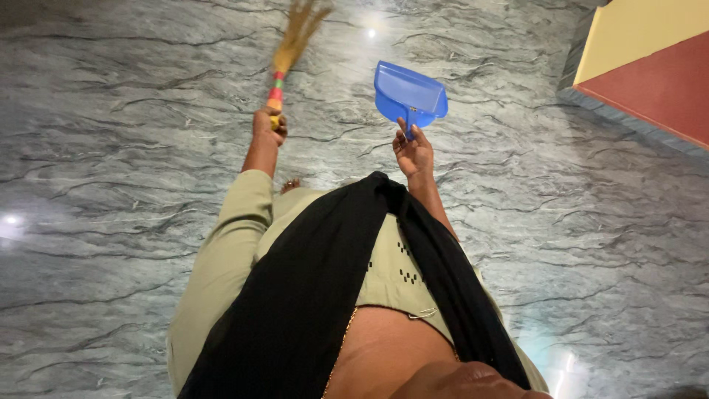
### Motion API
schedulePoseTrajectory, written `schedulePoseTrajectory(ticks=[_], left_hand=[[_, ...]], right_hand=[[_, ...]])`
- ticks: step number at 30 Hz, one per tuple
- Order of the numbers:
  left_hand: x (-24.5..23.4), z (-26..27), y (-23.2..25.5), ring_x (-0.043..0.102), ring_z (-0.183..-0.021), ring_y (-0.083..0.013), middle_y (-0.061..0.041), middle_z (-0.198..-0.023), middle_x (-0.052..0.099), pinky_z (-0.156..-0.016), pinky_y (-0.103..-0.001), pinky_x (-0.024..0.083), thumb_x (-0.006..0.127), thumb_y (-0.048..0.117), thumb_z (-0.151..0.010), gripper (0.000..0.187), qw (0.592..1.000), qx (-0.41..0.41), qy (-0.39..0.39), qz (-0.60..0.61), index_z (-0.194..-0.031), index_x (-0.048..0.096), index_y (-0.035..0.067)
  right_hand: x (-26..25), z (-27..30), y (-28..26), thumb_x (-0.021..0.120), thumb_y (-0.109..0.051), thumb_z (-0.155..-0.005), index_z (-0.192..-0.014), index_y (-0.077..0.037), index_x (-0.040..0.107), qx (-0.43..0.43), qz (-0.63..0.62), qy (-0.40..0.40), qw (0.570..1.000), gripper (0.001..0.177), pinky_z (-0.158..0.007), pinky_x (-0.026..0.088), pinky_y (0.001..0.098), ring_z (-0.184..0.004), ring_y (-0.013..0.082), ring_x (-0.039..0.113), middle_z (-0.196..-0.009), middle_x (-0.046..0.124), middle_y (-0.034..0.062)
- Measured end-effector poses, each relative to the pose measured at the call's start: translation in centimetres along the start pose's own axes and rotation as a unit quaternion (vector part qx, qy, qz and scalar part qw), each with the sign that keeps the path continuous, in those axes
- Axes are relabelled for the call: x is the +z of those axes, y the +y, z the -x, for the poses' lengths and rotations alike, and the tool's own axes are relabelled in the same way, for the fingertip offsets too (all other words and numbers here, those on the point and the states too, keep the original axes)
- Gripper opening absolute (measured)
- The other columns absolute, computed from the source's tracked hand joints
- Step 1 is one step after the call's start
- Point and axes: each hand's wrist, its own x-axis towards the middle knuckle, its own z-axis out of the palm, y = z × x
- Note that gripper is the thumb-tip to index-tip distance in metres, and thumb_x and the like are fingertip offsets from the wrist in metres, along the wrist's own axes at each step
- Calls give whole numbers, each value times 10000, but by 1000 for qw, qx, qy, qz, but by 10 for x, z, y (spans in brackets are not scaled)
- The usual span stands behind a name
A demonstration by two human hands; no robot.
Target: The person sweeps a marble-patterned floor using a colorful broom and a blue dustpan. They gather debris into the dustpan and continue sweeping across the room.
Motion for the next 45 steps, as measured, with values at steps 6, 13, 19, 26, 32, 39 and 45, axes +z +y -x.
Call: schedulePoseTrajectory(ticks=[6, 13, 19, 26, 32, 39, 45], left_hand=[[-23, 2, 13, 505, -440, -144, -15, -589, 530, -385, -257, 358, 646, 127, -802, 144, 995, 74, 41, -48, -842, 508, 124], [-22, -4, -25, 514, -419, -156, -37, -579, 564, -367, -292, 381, 672, 162, -826, 125, 969, 17, 46, -244, -831, 565, 98], [0, -6, -74, 598, -498, -151, -29, -637, 584, -410, -299, 440, 688, 125, -842, 159, 948, -32, 0, -316, -928, 558, 94], [14, -13, -88, 571, -501, -148, -41, -629, 583, -402, -276, 395, 692, 153, -836, 165, 910, -135, -80, -385, -912, 558, 96], [33, -32, -60, 571, -495, -109, -35, -655, 628, -404, -245, 395, 642, 202, -838, 172, 943, -114, -91, -300, -954, 632, 75], [30, -58, -27, 580, -491, -118, -34, -637, 625, -403, -245, 374, 673, 201, -851, 165, 973, -79, -76, -204, -917, 615, 62], [-7, -67, 28, 654, -586, -155, -30, -702, 658, -487, -280, 442, 668, 289, -950, 194, 996, -54, -69, -31, -900, 640, 104]], right_hand=[[14, -5, 9, 658, -185, -992, -1297, -35, 567, -2, 3, -26, 1000, 351, -844, 565, 338, -949, 198, 653, -1302, 684, 138], [14, -13, 11, 641, -201, -1012, -1341, 26, 565, 21, -21, -37, 999, 407, -847, 570, 338, -942, 188, 670, -1318, 675, 138], [11, -15, 10, 636, -199, -1013, -1343, 24, 564, 24, -23, -39, 999, 405, -841, 570, 335, -939, 188, 682, -1306, 680, 124], [1, -16, 9, 619, -219, -1031, -1395, 50, 549, 41, -36, -45, 997, 458, -836, 576, 336, -903, 195, 700, -1209, 705, 125], [3, -19, -4, 616, -218, -1039, -1434, 46, 541, 44, -59, -56, 996, 481, -864, 574, 339, -934, 194, 703, -1233, 679, 108], [22, -1, -10, 595, -198, -1043, -1435, 7, 496, 16, -43, -53, 997, 454, -875, 576, 317, -972, 189, 703, -1418, 639, 139], [42, -3, 1, 600, -192, -1042, -1427, -2, 495, 16, -22, -44, 999, 442, -887, 575, 318, -974, 173, 699, -1413, 636, 130]])
